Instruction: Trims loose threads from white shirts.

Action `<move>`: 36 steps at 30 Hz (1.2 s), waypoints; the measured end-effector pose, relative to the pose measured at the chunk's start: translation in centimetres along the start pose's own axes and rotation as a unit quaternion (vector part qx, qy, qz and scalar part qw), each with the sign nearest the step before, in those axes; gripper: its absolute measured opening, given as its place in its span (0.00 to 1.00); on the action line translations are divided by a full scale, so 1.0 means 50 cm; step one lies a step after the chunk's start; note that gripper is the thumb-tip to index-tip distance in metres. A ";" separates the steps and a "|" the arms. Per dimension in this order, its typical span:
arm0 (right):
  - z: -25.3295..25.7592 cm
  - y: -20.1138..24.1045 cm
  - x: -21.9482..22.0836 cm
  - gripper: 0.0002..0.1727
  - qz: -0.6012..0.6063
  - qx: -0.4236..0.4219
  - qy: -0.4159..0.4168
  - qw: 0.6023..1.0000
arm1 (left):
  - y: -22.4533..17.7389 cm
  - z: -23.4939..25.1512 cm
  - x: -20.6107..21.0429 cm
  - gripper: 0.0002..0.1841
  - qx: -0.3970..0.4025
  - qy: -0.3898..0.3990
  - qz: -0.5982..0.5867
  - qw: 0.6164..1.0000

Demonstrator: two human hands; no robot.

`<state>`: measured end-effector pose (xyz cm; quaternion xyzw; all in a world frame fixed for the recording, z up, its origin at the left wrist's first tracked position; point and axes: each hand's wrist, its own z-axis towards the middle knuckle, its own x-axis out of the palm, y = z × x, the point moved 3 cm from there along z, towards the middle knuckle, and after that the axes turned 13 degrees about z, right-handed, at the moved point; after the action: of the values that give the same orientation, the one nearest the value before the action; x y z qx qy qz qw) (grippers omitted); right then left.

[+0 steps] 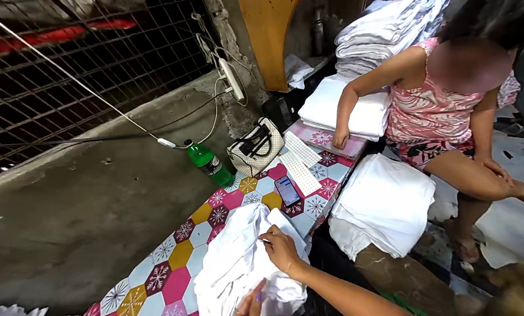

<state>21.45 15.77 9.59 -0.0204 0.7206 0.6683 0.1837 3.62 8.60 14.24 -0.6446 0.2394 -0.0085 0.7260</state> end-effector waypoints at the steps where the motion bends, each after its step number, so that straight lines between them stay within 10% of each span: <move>1: 0.001 -0.022 0.019 0.19 -0.008 0.015 0.016 1.000 | 0.002 0.030 -0.024 0.16 0.079 -0.071 0.143 0.984; 4: 0.015 -0.084 0.054 0.18 -0.057 0.017 0.029 0.998 | 0.095 0.162 -0.037 0.23 0.184 -0.145 0.456 0.859; 8: 0.032 -0.095 0.042 0.17 -0.025 -0.008 0.040 0.999 | 0.246 0.252 0.005 0.30 0.161 -0.170 0.592 0.771; 18: -0.139 -0.096 0.034 0.31 -0.032 -0.079 0.160 0.983 | 0.260 0.289 -0.012 0.28 0.125 -0.184 0.588 0.778; 21: -0.140 -0.113 0.023 0.19 -0.045 -0.061 0.116 0.990 | 0.267 0.307 -0.019 0.29 0.139 -0.179 0.584 0.779; 27: -0.139 -0.083 -0.026 0.13 0.014 -0.078 0.049 0.996 | 0.146 0.175 -0.022 0.26 0.181 -0.038 0.308 0.933; 32: -0.153 -0.045 -0.023 0.12 0.005 -0.184 0.011 0.983 | 0.133 0.052 0.030 0.11 0.257 -0.088 0.406 0.872; 36: -0.161 -0.030 0.001 0.10 0.004 -0.225 0.018 0.974 | 0.142 0.042 0.024 0.18 0.264 -0.126 0.367 0.883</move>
<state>19.92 7.81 8.45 -0.0704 0.5553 0.8133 0.1588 3.34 11.39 7.27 -0.2905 0.3540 0.2774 0.8446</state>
